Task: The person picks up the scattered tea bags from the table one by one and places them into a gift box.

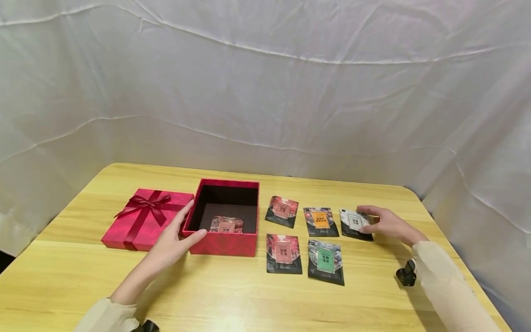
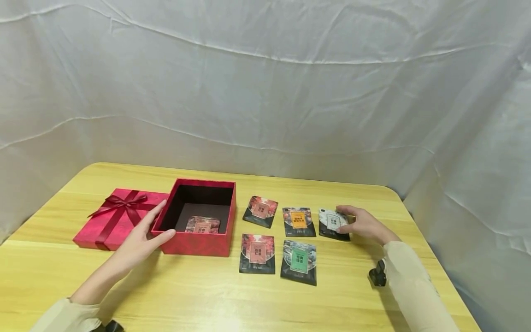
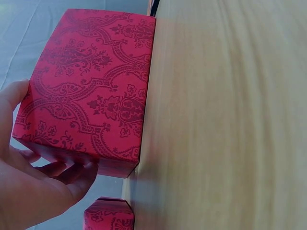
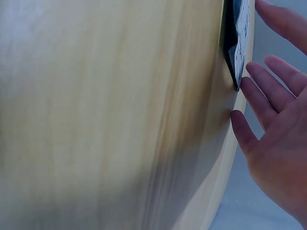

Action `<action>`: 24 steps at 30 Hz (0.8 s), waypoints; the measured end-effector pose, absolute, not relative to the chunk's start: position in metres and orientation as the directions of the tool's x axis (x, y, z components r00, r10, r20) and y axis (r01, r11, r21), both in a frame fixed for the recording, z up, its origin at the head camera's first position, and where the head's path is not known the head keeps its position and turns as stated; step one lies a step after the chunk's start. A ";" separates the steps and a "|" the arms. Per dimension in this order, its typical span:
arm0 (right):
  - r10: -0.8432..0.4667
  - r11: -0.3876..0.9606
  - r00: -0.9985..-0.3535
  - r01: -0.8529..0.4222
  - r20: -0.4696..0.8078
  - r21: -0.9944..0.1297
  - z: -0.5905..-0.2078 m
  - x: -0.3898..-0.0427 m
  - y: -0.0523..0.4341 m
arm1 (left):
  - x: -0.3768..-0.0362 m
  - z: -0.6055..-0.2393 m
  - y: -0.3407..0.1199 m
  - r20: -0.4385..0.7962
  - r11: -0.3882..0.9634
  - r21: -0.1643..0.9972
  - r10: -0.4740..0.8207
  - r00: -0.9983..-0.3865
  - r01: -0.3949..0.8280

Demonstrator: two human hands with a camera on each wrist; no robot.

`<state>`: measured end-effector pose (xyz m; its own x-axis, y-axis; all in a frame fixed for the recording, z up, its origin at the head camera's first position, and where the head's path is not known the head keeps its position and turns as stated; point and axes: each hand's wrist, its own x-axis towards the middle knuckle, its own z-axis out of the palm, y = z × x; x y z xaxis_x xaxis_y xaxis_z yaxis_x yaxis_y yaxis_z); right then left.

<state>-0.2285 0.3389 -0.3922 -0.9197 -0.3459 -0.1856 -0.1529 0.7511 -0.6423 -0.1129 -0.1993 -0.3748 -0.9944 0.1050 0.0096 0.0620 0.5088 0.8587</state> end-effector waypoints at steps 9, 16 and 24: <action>-0.366 0.770 -0.901 -0.154 -0.231 -0.619 -0.396 -0.222 0.338 | -0.112 -0.375 -0.199 0.020 0.500 0.863 0.109 -0.994 0.072; -0.402 0.770 -0.884 -0.185 -0.240 -0.610 -0.396 -0.219 0.336 | -0.113 -0.376 -0.200 0.015 0.501 0.863 0.104 -0.995 0.066; -0.391 0.791 -0.905 -0.237 -0.168 -0.564 -0.398 -0.216 0.335 | -0.112 -0.374 -0.199 0.017 0.502 0.862 0.109 -0.994 0.069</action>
<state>-0.2156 0.3347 -0.3983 -0.9049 -0.3910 -0.1682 -0.2371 0.7912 -0.5638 -0.1124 -0.1990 -0.3745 -0.9939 0.1089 0.0165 0.0693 0.5017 0.8623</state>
